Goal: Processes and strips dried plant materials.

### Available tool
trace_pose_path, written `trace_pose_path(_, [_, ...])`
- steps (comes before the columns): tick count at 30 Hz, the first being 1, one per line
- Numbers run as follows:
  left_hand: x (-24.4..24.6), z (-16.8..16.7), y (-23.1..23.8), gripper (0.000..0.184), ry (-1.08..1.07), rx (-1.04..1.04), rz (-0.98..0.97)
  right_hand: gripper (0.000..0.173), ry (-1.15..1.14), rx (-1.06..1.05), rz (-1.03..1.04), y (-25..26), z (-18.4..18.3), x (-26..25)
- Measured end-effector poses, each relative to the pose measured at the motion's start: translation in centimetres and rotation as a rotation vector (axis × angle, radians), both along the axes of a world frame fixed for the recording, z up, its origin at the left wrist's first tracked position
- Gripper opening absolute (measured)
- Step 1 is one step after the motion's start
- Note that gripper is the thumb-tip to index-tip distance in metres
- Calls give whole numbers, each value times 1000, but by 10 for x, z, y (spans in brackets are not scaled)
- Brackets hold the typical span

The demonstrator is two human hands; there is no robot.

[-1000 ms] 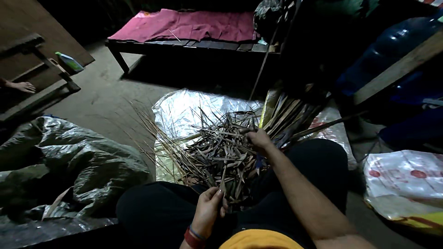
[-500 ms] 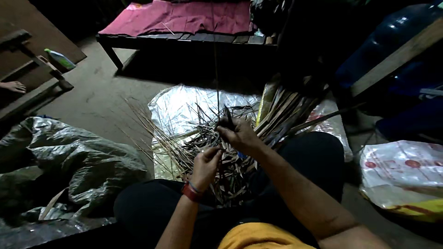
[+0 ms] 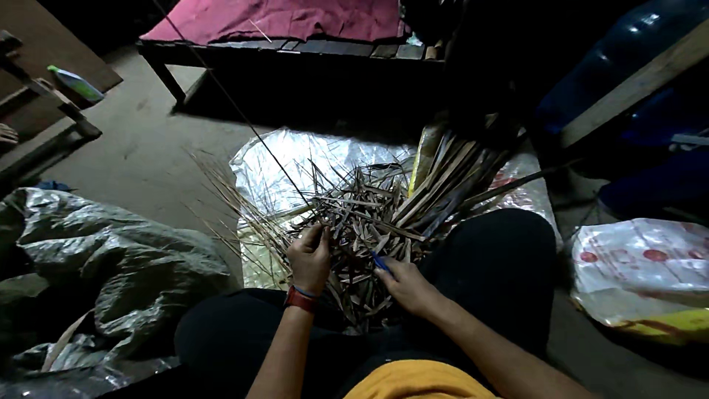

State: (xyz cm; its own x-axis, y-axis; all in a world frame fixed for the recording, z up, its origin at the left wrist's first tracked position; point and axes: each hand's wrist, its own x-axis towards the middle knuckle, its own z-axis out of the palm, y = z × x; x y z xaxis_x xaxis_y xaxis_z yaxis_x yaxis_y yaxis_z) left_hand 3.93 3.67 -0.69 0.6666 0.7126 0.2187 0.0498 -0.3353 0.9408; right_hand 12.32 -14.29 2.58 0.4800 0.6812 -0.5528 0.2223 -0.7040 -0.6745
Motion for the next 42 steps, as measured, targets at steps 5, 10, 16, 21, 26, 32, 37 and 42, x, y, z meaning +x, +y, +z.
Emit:
trace_pose_path(5, [5,-2,0,16,-67,74,41,38,34,59,59,43,25,-9])
trace_pose_path(10, [0,-1,6,15,-119,18,76,37,41,31,101,52,21,-14])
trace_pose_path(16, [-1,-6,13,16,-117,123,71,43,-34,-269,175,59,-1,-10])
trace_pose_path(21, [0,-15,11,15,-126,124,106,41,-51,-389,177,58,-31,-2])
trace_pose_path(26, [3,-11,18,16,-143,273,111,41,-33,-351,189,66,-14,2])
trace_pose_path(32, [7,-8,22,16,-128,376,112,41,-6,-8,131,66,23,-9])
trace_pose_path(37, [9,0,17,17,-127,393,158,43,-15,-121,153,64,3,-13])
trace_pose_path(42, [7,4,24,17,-121,340,199,42,1,-369,143,66,-39,1])
